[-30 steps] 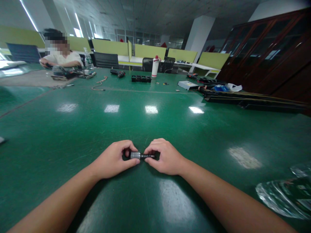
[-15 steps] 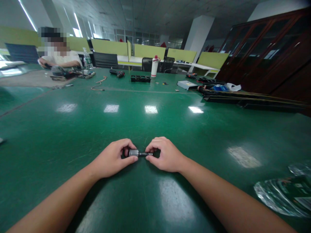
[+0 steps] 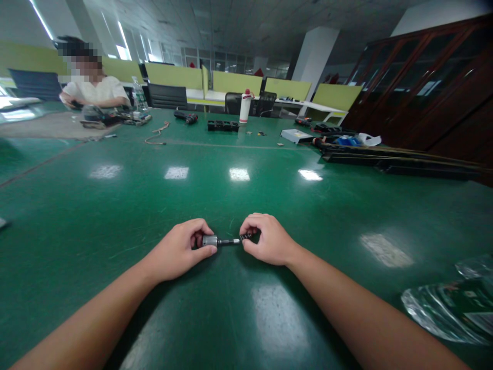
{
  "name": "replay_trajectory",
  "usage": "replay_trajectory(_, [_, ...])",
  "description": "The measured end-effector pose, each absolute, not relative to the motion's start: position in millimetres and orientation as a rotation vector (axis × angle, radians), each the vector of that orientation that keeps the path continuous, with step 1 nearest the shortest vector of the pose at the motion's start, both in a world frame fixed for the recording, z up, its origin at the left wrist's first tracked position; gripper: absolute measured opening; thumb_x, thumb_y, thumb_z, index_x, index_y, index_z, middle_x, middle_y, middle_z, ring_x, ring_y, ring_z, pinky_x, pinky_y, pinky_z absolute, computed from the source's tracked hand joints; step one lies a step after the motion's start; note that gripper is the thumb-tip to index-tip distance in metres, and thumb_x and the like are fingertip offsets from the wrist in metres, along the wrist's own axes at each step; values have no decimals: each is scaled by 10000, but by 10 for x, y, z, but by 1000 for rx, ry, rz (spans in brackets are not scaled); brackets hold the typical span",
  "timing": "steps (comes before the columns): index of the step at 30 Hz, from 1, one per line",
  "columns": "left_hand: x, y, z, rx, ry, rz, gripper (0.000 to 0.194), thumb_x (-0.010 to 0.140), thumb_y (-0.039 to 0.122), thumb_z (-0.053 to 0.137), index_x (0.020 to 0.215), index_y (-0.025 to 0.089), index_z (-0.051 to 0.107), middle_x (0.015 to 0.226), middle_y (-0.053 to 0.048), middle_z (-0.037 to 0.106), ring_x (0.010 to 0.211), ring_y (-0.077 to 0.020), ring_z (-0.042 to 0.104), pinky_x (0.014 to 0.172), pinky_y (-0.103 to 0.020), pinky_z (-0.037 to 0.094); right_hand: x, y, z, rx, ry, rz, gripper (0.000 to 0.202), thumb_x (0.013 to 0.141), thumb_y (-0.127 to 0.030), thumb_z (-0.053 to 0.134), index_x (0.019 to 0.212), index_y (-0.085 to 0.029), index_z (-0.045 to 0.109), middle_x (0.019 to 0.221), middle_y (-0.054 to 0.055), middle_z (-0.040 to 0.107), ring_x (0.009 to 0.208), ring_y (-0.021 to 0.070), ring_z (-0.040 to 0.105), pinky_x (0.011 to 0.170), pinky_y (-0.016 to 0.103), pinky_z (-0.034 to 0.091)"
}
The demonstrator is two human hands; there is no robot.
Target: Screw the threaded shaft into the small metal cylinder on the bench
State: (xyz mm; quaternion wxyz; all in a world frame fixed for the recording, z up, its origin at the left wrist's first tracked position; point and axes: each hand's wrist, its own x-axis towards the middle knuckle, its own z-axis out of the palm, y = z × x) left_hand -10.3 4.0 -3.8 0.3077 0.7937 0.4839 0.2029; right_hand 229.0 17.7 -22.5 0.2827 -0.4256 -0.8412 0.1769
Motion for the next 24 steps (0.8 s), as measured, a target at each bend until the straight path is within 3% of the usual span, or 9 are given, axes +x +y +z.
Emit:
replay_trajectory(14, [-89,51,-37,2081,1282,531,194,809,364,643,867,180,622,717,19,576,637,-147,517,575,-242,392,2286,163,-232,-1153,-2295,443,74,669,-139,660,720,-189,639,675,-21,617,692,149,560,733,307,394])
replay_trajectory(19, [-101,62,-70,2113,1244,522,216,768,337,694,897,182,617,743,19,572,666,-151,535,598,-246,402,2228,134,-241,-980,-2337,576,123,739,-165,716,854,-202,695,784,-4,687,775,155,596,798,320,403])
replay_trajectory(24, [-89,46,-64,2160,1228,490,289,722,361,753,923,189,638,743,23,564,689,-158,551,619,-251,396,2174,108,-252,-969,-2288,574,233,724,-168,777,938,-213,698,800,-7,696,763,143,598,797,311,402])
